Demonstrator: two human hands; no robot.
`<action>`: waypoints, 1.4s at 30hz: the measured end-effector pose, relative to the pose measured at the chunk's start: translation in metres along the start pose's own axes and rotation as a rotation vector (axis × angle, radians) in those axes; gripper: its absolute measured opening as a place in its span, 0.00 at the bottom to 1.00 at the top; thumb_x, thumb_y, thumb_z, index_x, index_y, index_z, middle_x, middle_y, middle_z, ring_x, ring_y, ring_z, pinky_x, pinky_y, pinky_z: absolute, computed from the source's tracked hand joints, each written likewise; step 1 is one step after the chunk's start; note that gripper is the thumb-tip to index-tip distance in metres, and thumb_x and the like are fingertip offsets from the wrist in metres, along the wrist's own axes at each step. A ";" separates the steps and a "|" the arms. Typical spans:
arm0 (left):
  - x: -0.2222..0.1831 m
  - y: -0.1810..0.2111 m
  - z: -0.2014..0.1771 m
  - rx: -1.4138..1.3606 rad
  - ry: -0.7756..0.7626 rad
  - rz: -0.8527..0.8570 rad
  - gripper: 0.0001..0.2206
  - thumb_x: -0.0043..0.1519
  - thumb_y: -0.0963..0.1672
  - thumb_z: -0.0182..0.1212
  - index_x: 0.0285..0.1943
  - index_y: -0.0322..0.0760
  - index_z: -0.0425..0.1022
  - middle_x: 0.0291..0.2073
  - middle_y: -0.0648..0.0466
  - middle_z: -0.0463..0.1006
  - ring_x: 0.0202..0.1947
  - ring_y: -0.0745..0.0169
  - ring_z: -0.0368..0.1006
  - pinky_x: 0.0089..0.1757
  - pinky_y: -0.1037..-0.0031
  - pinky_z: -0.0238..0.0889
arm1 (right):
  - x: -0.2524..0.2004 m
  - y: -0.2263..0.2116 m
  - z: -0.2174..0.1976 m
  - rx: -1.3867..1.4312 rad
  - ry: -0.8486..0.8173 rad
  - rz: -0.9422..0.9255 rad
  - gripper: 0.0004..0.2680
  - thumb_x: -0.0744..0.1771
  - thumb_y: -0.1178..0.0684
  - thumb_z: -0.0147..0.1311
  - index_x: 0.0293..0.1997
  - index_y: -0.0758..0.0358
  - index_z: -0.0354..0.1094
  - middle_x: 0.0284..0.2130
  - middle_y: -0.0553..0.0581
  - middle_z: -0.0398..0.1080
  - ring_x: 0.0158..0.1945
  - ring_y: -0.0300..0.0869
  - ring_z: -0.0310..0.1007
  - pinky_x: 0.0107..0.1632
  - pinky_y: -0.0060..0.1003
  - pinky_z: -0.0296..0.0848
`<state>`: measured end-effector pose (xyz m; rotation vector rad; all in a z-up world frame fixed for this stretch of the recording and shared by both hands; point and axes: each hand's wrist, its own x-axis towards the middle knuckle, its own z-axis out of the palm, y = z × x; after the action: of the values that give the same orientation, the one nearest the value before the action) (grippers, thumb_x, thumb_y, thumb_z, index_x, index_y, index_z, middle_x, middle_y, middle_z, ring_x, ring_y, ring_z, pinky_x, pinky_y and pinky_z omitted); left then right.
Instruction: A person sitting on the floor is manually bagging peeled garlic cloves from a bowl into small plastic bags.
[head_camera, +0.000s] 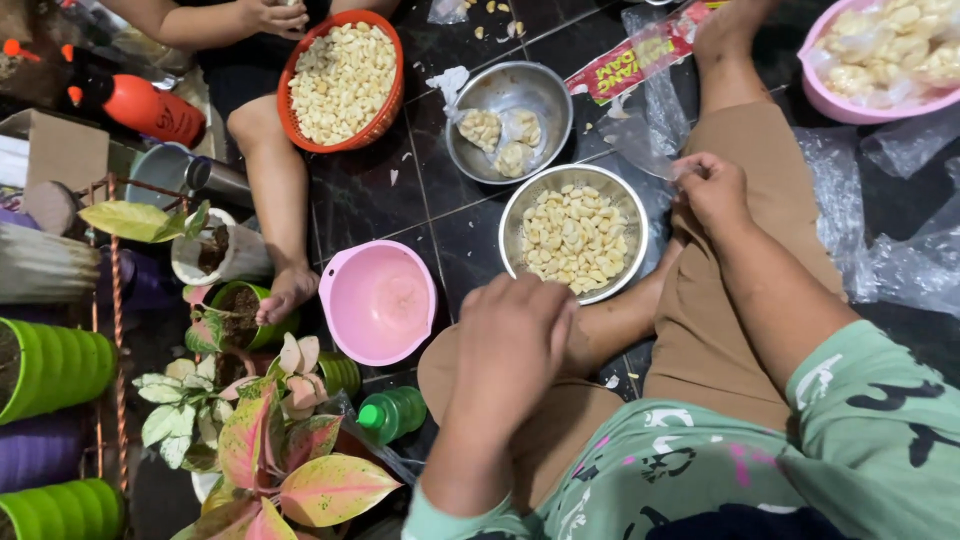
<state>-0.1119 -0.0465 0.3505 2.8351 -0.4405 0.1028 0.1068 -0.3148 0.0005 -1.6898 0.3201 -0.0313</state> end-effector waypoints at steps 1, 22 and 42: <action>-0.007 0.018 -0.020 -0.002 -0.001 0.004 0.09 0.64 0.51 0.55 0.39 0.52 0.80 0.28 0.58 0.76 0.37 0.55 0.76 0.44 0.60 0.66 | -0.008 -0.010 -0.004 -0.001 0.004 0.001 0.06 0.67 0.59 0.57 0.46 0.54 0.78 0.30 0.57 0.73 0.27 0.37 0.74 0.31 0.31 0.77; -0.037 0.172 -0.063 0.037 0.366 -0.033 0.06 0.61 0.38 0.67 0.45 0.27 0.80 0.38 0.40 0.77 0.42 0.42 0.73 0.51 0.40 0.65 | -0.023 -0.030 -0.012 0.190 -0.071 -0.051 0.07 0.67 0.64 0.47 0.44 0.62 0.71 0.29 0.52 0.71 0.24 0.34 0.66 0.30 0.24 0.67; -0.029 0.166 -0.052 -0.009 0.359 0.061 0.11 0.65 0.37 0.71 0.52 0.29 0.75 0.42 0.41 0.77 0.43 0.46 0.72 0.52 0.44 0.68 | -0.028 -0.044 -0.018 0.231 -0.089 -0.071 0.04 0.70 0.60 0.50 0.46 0.62 0.70 0.33 0.52 0.73 0.28 0.32 0.69 0.34 0.22 0.72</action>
<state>-0.1917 -0.1759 0.4391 2.7116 -0.4427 0.6068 0.0851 -0.3211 0.0506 -1.4679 0.1821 -0.0444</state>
